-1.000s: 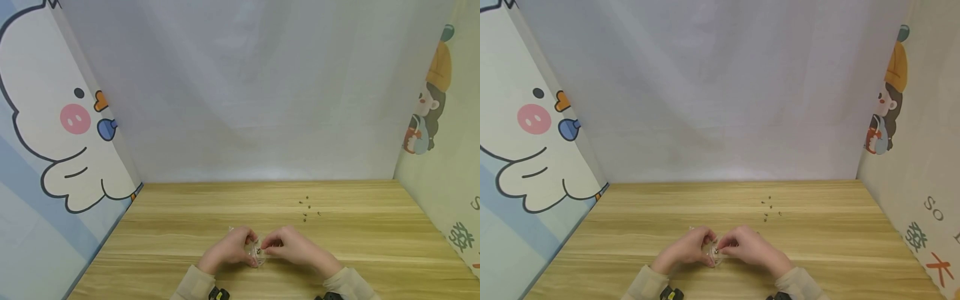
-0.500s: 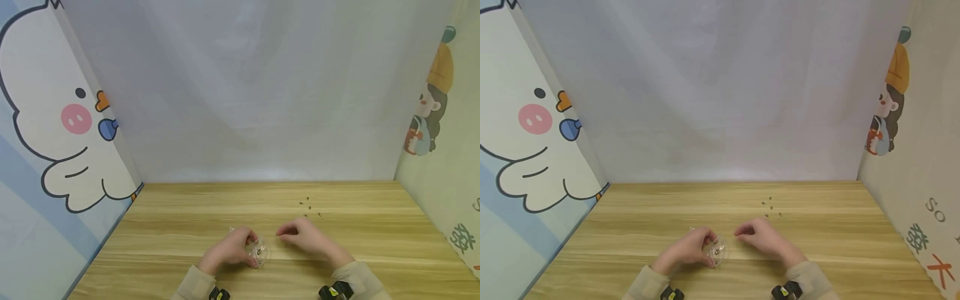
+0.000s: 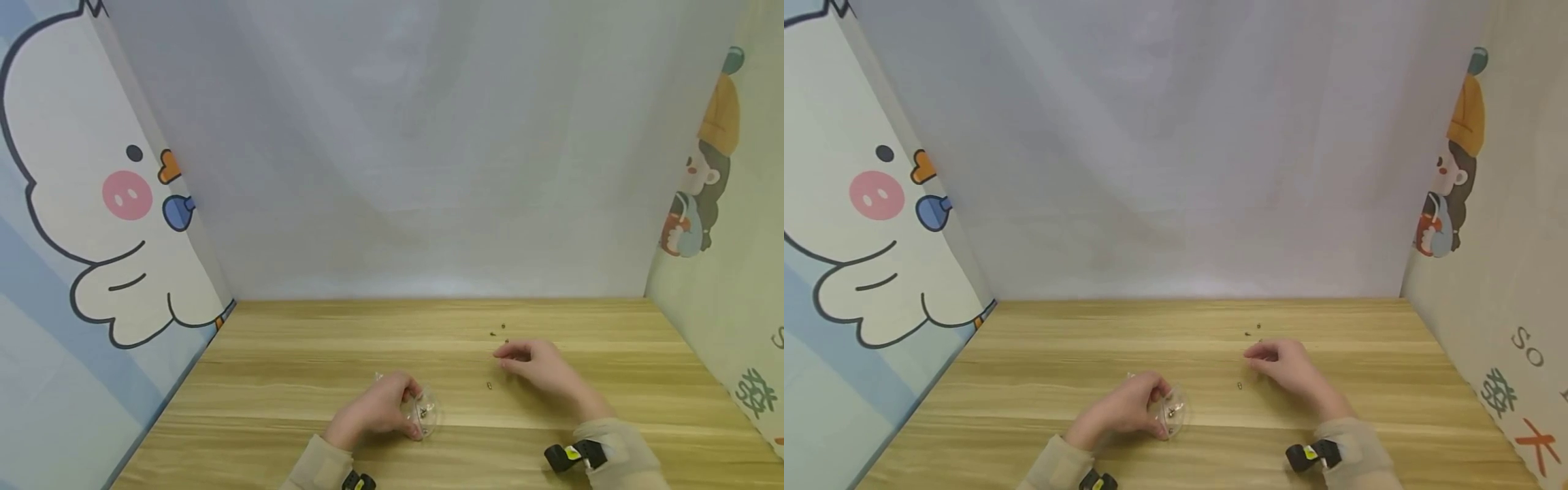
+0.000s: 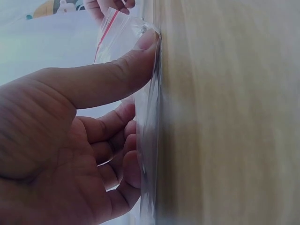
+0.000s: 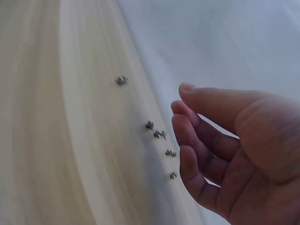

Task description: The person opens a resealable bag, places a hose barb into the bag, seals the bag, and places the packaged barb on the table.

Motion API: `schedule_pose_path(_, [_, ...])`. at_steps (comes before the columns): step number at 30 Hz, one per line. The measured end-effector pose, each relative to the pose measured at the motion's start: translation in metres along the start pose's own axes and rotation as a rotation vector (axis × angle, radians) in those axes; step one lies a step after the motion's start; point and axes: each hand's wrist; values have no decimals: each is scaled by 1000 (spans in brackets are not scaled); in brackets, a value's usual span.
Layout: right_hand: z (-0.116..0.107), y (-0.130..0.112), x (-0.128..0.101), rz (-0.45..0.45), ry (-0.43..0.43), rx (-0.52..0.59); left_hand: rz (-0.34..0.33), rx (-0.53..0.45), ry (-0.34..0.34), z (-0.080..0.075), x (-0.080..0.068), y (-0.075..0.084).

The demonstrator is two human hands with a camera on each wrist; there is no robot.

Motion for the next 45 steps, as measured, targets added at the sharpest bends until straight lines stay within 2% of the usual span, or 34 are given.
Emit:
schedule_pose_path(6, [-17,17,-2,68,135,-69,-4,10,-4,0,0,0])
schedule_pose_path(10, [-22,23,-4,91,174,-93,-6,4,-3,0,0,-1])
schedule_pose_path(18, [-22,31,-3,110,168,-94,-4,13,-2,0,0,-2])
schedule_pose_path(29, [-12,33,-2,112,176,-138,-4,16,8,1,-1,0])
schedule_pose_path(45, [-10,33,-3,125,168,-178,-8,12,7,0,-1,0])
Point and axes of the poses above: each hand's wrist, its own x-axis towards the middle knuckle, its own z-axis out of the palm, y = z × x, and after that the axes turned 3 degrees about z, right-handed
